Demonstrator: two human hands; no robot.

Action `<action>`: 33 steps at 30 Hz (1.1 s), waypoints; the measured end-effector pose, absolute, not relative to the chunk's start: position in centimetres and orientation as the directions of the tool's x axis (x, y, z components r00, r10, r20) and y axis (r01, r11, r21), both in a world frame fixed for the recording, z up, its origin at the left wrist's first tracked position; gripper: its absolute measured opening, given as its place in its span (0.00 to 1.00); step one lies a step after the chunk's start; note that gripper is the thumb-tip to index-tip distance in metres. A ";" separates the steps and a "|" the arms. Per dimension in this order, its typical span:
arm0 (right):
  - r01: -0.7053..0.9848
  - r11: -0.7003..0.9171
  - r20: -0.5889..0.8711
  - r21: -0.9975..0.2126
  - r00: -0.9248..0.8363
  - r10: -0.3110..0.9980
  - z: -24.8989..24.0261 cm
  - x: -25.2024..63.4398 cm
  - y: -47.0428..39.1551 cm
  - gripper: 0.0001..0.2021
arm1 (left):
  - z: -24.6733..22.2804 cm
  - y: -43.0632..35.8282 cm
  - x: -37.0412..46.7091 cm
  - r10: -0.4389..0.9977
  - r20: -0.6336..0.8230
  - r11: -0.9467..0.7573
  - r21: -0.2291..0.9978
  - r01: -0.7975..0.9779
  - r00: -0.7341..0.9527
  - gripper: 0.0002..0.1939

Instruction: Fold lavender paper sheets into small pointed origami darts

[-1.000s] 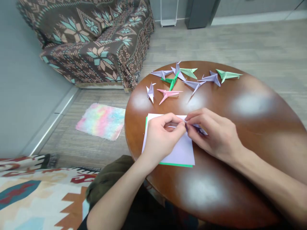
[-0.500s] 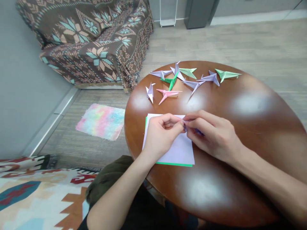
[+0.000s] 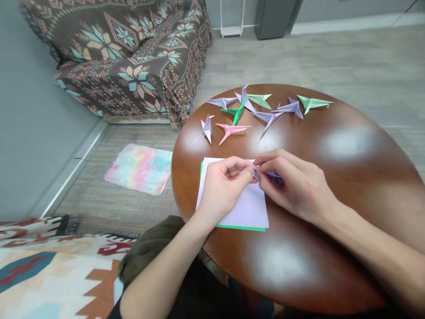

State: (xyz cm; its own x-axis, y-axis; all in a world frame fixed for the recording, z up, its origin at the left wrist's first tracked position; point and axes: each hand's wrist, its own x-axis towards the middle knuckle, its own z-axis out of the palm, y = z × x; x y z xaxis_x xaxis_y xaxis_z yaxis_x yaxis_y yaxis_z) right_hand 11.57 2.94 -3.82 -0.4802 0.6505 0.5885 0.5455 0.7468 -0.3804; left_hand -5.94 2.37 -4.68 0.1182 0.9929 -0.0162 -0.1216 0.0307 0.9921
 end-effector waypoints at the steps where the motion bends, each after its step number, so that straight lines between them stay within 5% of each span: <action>1: 0.527 0.730 0.579 -0.435 -0.457 0.675 -3.7 11.6 3.0 0.07 | -4.6 2.4 -6.0 0.994 -0.007 0.021 0.993 -0.119 0.112 0.06; 6: 0.395 0.472 0.384 -0.788 -0.284 0.878 -3.3 11.5 2.9 0.04 | -4.4 2.4 -6.3 0.993 0.107 -0.104 0.993 -0.049 0.048 0.03; 12: 0.210 0.173 0.115 -0.962 -0.265 0.957 -3.3 11.2 2.9 0.07 | -4.6 2.2 -6.5 0.988 0.155 -0.155 0.987 0.042 0.020 0.04; 21: 0.074 -0.040 -0.061 -0.996 -0.308 0.949 -3.2 11.1 3.0 0.13 | -4.4 2.0 -6.4 0.986 0.167 -0.169 0.981 0.093 0.024 0.03; 33: 0.165 0.108 0.082 -0.980 -0.157 0.984 -3.7 10.8 2.7 0.12 | -4.5 1.8 -6.1 0.987 0.163 -0.163 0.975 0.153 0.012 0.04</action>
State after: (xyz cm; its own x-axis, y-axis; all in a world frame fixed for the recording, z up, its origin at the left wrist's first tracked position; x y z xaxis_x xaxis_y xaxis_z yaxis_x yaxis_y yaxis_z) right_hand 10.78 2.66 -3.68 -0.1565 0.9843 0.0817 0.1651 0.1076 -0.9804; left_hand -6.09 1.77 -4.46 0.0123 0.9866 0.1627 0.1526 -0.1627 0.9748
